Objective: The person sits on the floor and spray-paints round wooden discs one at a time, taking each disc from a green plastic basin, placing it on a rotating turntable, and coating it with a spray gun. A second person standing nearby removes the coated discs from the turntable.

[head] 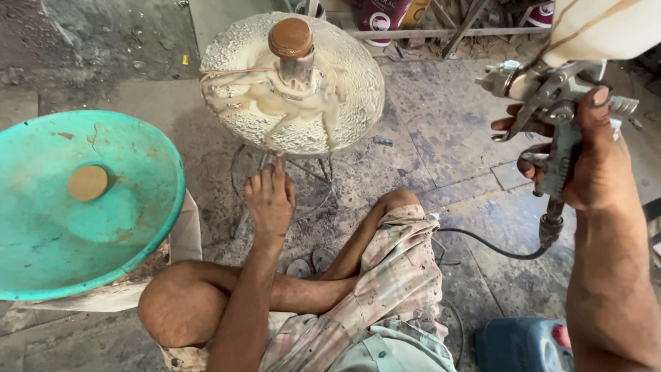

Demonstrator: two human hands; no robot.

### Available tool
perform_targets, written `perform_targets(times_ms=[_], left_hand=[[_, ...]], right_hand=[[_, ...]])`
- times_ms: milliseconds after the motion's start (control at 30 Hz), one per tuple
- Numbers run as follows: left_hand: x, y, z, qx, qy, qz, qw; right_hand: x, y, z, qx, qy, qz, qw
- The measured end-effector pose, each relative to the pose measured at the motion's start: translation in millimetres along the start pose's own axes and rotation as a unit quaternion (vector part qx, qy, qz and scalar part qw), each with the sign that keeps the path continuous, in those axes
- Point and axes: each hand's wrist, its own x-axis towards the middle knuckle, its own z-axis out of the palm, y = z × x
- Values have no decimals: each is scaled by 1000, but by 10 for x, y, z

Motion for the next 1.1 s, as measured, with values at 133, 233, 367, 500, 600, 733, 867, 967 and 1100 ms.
perform_targets(times_ms=[133,233,367,500,600,733,867,967,1100], left_hand=[[28,164,-53,-34,-22,22,999],[4,265,-178,-28,-42,30,998],[7,296,-192,-50,-13,60,997],[103,172,-77,-84,27,94,992],[239,-121,-107,-116,-226,-145,956],[555,-936,-329,192,167,-153,955],[694,-1870,-656,47,55,-296,952],[640,-2299,-746,187,-100,-387,897],[419,-2589,-749,225,-191,-471,831]], right_hand=[[189,69,-26,21,-21,-35,999],[261,173,-42,55,24,-12,998],[323,261,40,27,1,-22,999],[439,351,167,3,-22,-29,999],[523,486,177,6,-33,-21,999],[551,834,100,30,-30,9,999],[340,1522,121,63,-5,80,995],[78,2250,182,67,-11,75,995],[-345,3280,213,39,100,229,967]])
